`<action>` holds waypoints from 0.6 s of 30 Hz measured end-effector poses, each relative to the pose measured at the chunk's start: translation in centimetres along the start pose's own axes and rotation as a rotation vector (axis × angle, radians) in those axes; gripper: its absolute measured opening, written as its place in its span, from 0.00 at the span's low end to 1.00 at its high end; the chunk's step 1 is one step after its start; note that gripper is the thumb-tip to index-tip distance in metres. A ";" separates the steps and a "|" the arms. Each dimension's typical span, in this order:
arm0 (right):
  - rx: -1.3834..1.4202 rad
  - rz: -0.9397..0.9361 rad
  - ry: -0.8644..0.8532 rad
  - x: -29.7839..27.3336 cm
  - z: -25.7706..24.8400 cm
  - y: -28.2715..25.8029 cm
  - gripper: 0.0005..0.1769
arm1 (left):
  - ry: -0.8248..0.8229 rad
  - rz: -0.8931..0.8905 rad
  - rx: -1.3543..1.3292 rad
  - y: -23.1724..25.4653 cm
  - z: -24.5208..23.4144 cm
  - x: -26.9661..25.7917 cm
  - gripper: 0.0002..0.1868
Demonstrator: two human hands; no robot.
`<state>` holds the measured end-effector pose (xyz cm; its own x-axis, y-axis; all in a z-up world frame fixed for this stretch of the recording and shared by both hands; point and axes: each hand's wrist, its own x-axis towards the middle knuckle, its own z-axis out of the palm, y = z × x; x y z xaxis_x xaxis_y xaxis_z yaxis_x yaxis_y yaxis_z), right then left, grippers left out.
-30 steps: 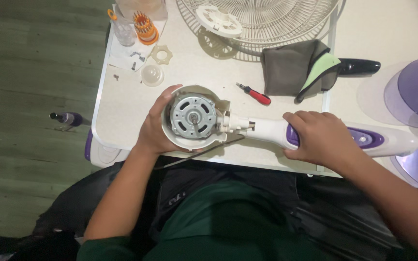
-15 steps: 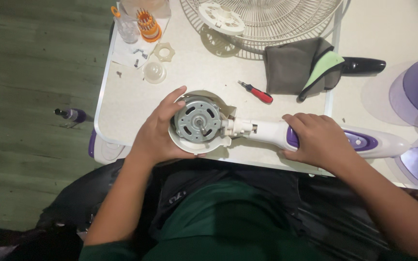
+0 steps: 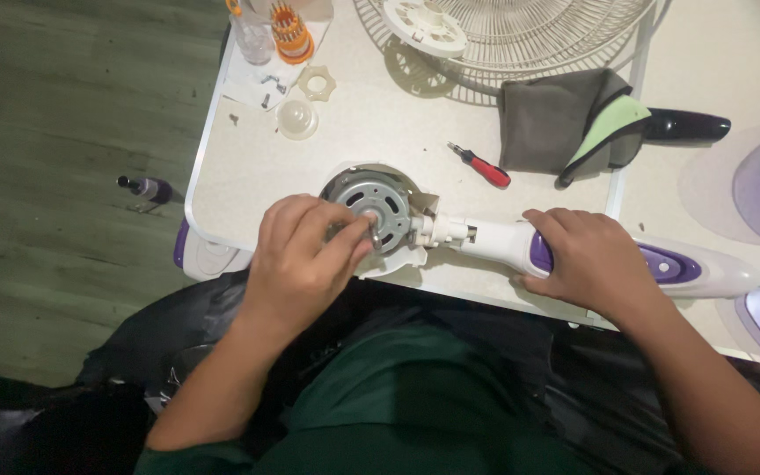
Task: The person disassembles and reassembles an electric fan motor and housing. They remove the motor from the white plastic housing, use a screwdriver to adjust internal components, and then reattach the housing to the motor.
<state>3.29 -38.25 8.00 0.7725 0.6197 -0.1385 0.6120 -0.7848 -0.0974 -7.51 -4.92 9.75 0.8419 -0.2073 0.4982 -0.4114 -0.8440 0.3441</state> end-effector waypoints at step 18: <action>-0.029 0.007 0.159 -1.0 1.4 -0.5 0.42 | 0.039 -0.029 -0.157 -0.4 2.3 3.7 0.04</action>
<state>2.01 -38.53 6.81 0.7921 0.6101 0.0186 0.6097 -0.7896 -0.0684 -3.46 -6.49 9.60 0.8413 -0.1619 0.5157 -0.4393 -0.7608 0.4777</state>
